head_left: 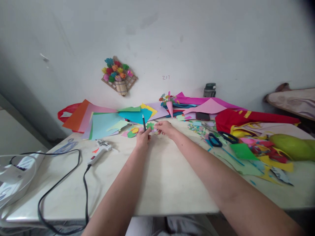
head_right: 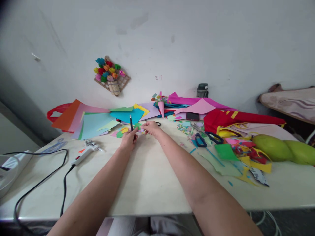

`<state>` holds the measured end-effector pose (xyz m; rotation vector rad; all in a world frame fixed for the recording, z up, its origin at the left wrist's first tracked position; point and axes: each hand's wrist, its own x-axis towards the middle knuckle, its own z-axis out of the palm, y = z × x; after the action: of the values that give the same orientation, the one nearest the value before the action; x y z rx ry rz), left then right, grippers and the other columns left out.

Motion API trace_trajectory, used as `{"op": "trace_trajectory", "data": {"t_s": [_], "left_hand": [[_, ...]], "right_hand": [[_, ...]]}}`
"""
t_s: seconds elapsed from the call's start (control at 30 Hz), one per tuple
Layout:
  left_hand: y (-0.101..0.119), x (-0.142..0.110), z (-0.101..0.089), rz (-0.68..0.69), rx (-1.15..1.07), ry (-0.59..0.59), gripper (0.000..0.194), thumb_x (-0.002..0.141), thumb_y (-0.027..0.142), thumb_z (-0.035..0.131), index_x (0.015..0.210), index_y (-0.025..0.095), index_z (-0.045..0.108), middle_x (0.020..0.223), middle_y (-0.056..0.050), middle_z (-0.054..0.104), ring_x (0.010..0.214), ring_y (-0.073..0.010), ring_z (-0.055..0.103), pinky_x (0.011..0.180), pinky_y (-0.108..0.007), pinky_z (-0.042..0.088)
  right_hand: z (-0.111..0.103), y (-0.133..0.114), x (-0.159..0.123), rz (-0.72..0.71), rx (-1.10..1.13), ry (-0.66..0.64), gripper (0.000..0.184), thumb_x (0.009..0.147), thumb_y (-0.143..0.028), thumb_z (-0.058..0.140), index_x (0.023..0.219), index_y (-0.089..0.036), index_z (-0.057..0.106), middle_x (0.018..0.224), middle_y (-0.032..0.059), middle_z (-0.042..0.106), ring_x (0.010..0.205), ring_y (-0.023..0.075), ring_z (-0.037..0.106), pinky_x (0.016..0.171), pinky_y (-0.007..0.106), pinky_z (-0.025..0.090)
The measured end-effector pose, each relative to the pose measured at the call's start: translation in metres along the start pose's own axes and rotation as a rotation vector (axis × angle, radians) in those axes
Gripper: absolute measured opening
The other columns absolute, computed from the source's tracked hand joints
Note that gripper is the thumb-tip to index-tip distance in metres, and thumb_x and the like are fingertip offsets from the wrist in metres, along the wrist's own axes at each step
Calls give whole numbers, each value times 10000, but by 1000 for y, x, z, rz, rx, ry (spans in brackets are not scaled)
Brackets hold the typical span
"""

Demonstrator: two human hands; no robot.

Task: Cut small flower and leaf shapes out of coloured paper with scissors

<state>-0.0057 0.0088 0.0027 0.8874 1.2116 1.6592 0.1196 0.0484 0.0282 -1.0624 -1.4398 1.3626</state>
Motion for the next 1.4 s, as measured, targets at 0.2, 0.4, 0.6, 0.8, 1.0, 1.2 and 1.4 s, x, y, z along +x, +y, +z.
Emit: {"op": "trace_trajectory", "data": {"t_s": [0.2,0.4,0.6,0.8,1.0,1.2,1.4], "left_hand": [[-1,0,-1,25,11,2,391,517,395,826,608,155,530,424,63,402,362,-52,353,352,-194,170],[0,0,-2,11,7,-3,394,512,383,831,587,154,520,433,57,410,361,-46,343,351,-196,157],[-1,2,-1,-3,12,20,390,535,386,821,595,160,509,417,55,415,352,-50,341,354,-197,138],[0,2,-2,4,-26,37,427,510,415,837,615,160,511,440,57,432,349,-50,357,356,-204,141],[4,0,-4,-7,-58,60,433,512,412,838,608,164,497,436,61,427,349,-50,358,355,-208,139],[6,-1,-4,-23,-76,39,430,541,392,832,611,167,473,465,58,442,358,-47,377,353,-200,146],[6,1,-5,-63,-95,21,347,608,306,776,614,174,456,457,66,407,358,-58,404,332,-193,121]], "right_hand": [[1,0,0,-18,-111,82,237,799,-140,673,589,-133,563,393,-57,498,323,45,426,360,156,309],[-1,1,0,4,-116,64,304,784,-209,716,551,-144,533,385,-56,485,291,51,395,319,177,249],[-5,3,-1,79,-11,-30,219,771,-151,715,604,-130,574,439,-28,560,303,40,401,316,167,231],[-7,5,2,53,-47,40,242,755,-159,730,576,-133,570,436,-39,547,323,35,398,330,162,285],[-8,6,2,54,-198,170,305,764,-199,718,526,-153,532,369,-67,442,324,49,372,346,177,290],[-10,13,7,45,-283,248,260,808,-287,673,601,-149,595,359,-73,392,339,70,373,370,192,295],[-9,16,8,41,-266,261,264,798,-277,675,584,-155,580,372,-77,357,363,76,354,391,206,302]]}}
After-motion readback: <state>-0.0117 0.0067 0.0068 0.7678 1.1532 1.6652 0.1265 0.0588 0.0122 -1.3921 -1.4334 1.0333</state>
